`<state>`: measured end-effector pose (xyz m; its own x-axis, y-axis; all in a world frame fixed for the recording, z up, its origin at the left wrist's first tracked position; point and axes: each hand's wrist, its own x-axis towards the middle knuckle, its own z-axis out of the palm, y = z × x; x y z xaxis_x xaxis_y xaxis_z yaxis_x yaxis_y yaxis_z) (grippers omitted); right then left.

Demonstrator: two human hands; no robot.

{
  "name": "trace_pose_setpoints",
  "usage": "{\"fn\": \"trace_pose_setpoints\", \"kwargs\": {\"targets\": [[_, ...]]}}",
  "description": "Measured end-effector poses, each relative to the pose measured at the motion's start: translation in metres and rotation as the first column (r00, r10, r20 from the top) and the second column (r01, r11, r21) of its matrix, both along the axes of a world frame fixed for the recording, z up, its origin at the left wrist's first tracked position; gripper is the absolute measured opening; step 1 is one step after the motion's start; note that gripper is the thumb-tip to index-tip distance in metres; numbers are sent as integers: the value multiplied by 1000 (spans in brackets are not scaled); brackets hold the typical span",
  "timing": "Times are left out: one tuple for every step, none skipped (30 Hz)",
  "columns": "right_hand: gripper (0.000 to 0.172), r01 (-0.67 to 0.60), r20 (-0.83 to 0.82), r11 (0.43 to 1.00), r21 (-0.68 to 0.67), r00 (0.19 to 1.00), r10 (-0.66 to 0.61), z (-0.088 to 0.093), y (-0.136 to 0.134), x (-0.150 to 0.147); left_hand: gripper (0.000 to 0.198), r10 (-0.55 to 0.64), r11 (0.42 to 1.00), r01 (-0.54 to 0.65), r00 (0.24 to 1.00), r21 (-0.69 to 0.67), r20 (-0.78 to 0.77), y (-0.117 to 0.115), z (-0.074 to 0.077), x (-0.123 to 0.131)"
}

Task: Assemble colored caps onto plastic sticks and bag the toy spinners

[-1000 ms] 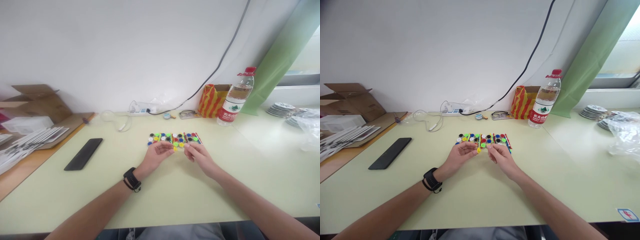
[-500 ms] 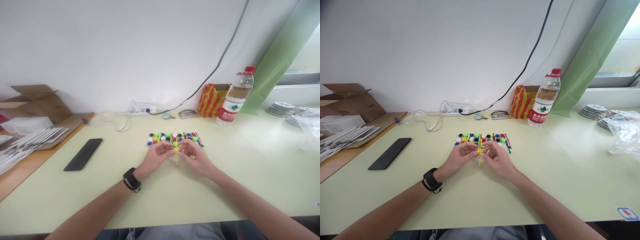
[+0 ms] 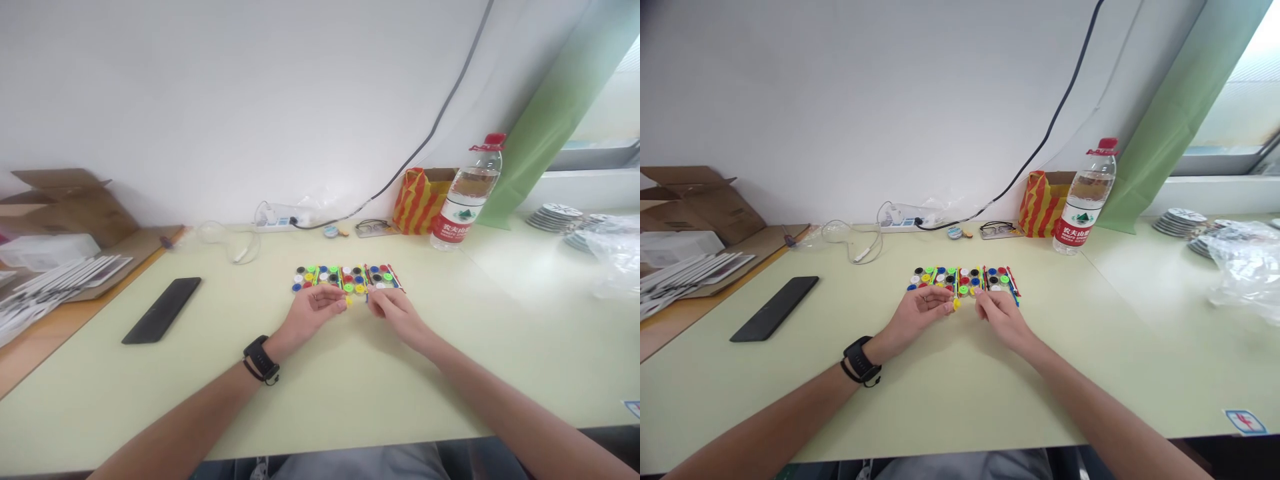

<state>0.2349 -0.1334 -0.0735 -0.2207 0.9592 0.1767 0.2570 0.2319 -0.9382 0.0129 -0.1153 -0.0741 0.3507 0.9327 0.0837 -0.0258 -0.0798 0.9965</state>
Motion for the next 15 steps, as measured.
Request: {"fn": "trace_pose_setpoints", "kwargs": {"targets": [[55, -21, -41, 1000, 14, 999, 21, 2, 0, -1, 34, -3, 1000, 3, 1000, 4, 1, 0, -1, 0], [48, -41, -80, 999, 31, 996, 43, 3, -1, -2, 34, -5, 1000, 5, 1000, 9, 4, 1, -1, 0], [42, -58, -111, 997, 45, 992, 63, 4, -1, -3, 35, -7, 1000, 7, 1000, 15, 8, 1, -1, -1], [37, -74, -130, 996, 54, 988, 80, 4, -2, -4, 35, -9, 1000, 9, 1000, 23, 14, 1, -1, -1], [33, -85, -137, 995, 58, 986, 93, 4, -2, -5, 35, -13, 999, 13, 1000, 30, 16, 1, -1, -1], [31, -91, -136, 994, 60, 986, 98, 2, -3, -6, 34, -19, 999, 19, 1000, 34, 16, 1, -1, -1], [30, -90, -131, 994, 58, 987, 97, 1, -3, -7, 34, -26, 999, 25, 1000, 36, 14, 1, 0, 0], [30, -87, -127, 995, 54, 988, 94, -1, -2, -8, 34, -34, 999, 34, 999, 34, 12, 0, 1, 0], [29, -84, -121, 995, 49, 989, 89, -2, -2, -8, 33, -44, 999, 44, 999, 29, 11, -1, 2, 0], [27, -82, -115, 996, 45, 990, 86, -4, -1, -9, 33, -54, 998, 53, 999, 24, 11, -1, 3, 0], [26, -83, -108, 996, 42, 990, 87, -5, -1, -9, 33, -63, 998, 62, 998, 22, 14, -2, 4, 0], [25, -85, -100, 996, 40, 991, 89, -6, 0, -9, 33, -76, 997, 75, 997, 21, 19, -3, 5, 1], [23, -88, -91, 995, 41, 992, 91, -6, 0, -9, 34, -94, 995, 94, 995, 19, 22, -3, 5, 1], [22, -90, -85, 995, 43, 992, 93, -7, 0, -9, 36, -110, 994, 110, 994, 17, 25, -3, 5, 0], [21, -90, -82, 995, 45, 992, 94, -7, 0, -9, 37, -119, 993, 119, 992, 16, 28, -3, 4, 0]]}}
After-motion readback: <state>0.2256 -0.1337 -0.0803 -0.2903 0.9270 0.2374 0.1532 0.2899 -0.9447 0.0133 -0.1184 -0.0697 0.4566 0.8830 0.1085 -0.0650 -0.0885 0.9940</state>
